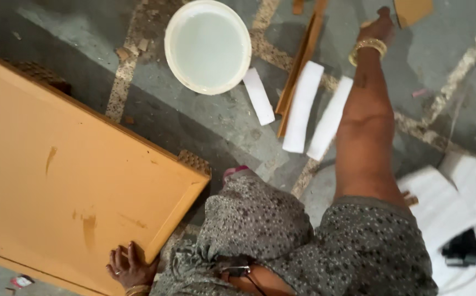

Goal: The person sits on the floor and assembles a cardboard box by applying adhesive to the edges and folding the flaps. They use a white foam roller to apply the adhesive and press the edges together to secure the box structure.

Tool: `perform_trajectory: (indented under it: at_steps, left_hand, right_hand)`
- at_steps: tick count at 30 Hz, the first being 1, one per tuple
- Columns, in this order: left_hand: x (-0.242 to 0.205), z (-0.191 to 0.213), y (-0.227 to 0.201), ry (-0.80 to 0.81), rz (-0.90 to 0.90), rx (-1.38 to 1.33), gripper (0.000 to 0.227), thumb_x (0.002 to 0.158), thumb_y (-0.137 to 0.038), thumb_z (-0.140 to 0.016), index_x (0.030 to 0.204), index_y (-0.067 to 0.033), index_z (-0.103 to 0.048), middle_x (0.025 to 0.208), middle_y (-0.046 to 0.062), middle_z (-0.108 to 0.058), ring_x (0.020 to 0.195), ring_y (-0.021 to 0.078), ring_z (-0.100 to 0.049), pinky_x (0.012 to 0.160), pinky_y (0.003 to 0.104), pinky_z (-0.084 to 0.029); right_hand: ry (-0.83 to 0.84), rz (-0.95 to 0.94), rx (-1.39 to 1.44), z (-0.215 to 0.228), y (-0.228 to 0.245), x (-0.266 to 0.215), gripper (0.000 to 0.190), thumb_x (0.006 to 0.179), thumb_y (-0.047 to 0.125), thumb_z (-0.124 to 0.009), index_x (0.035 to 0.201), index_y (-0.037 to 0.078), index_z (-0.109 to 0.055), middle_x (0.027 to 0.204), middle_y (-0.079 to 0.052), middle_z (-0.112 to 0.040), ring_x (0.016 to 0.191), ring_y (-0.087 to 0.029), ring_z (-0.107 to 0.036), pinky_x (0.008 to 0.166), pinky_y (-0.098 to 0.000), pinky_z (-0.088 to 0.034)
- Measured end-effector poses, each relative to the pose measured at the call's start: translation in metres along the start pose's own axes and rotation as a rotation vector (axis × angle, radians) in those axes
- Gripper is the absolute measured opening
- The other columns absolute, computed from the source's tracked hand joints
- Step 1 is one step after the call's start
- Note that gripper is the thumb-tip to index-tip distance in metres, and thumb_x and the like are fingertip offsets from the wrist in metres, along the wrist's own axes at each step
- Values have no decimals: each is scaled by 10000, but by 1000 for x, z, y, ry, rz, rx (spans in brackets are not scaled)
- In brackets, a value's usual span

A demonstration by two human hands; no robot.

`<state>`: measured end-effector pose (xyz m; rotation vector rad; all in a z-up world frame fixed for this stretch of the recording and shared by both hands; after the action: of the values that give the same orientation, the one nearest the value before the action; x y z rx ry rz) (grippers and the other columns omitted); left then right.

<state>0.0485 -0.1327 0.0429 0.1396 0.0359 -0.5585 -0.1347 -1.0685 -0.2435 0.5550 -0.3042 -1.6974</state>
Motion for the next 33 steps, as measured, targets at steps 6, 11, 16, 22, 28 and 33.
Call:
perform_trajectory:
  at_steps: [6,11,16,22,28,33]
  left_hand:
    - [-9,-10,8,37,30,-4,1038,645,-633,-797,1538,-211,-477,1601,210,-412,1552,445,-357,1225,725,-220]
    - [-6,-11,9,56,62,-20,1055,614,-620,-805,1527,-245,-434,1584,199,-385,1545,438,-320,1216,742,-195]
    - [-10,-15,13,179,112,-10,1137,528,-602,-815,1533,-252,-415,1606,191,-360,1562,436,-277,1221,743,-169]
    - [-15,-24,22,156,126,-5,1085,567,-614,-808,1520,-283,-409,1614,175,-358,1579,414,-256,1240,722,-139]
    - [-22,-33,34,192,135,-18,1093,558,-628,-793,1523,-291,-406,1611,179,-352,1573,404,-247,1242,718,-112]
    - [-31,-41,40,181,131,-18,1060,601,-626,-794,1537,-291,-429,1623,149,-360,1586,385,-249,1257,702,-102]
  right_hand:
    - [234,75,-324,-20,6,0,220,1061,231,-555,1125,65,-684,1011,-115,-738,947,-263,-685,863,-408,-524]
    - [78,202,-313,-26,19,2,234,1059,247,-562,1119,66,-698,1035,-126,-728,981,-281,-662,888,-418,-509]
    - [107,482,-224,-80,83,-5,249,1057,264,-569,1112,66,-712,1058,-137,-719,1015,-298,-639,913,-428,-495]
    - [358,645,-512,-144,149,-57,268,1055,283,-577,1103,67,-728,1086,-149,-708,1056,-319,-612,943,-441,-478]
    - [279,839,-585,-128,133,-108,287,1053,303,-585,1095,68,-745,1115,-162,-696,1097,-340,-584,973,-453,-460]
    - [268,1043,-613,-112,103,-171,303,1051,319,-592,1088,69,-759,1138,-173,-687,1131,-358,-561,998,-464,-446]
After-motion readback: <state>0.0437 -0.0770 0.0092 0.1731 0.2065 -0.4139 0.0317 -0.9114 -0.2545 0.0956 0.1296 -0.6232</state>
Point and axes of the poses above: each hand's wrist, its own x-axis towards the middle knuckle, its own z-axis out of the back of the hand, y = z × x, the point moved 3 cm from there along x, towards the middle knuckle
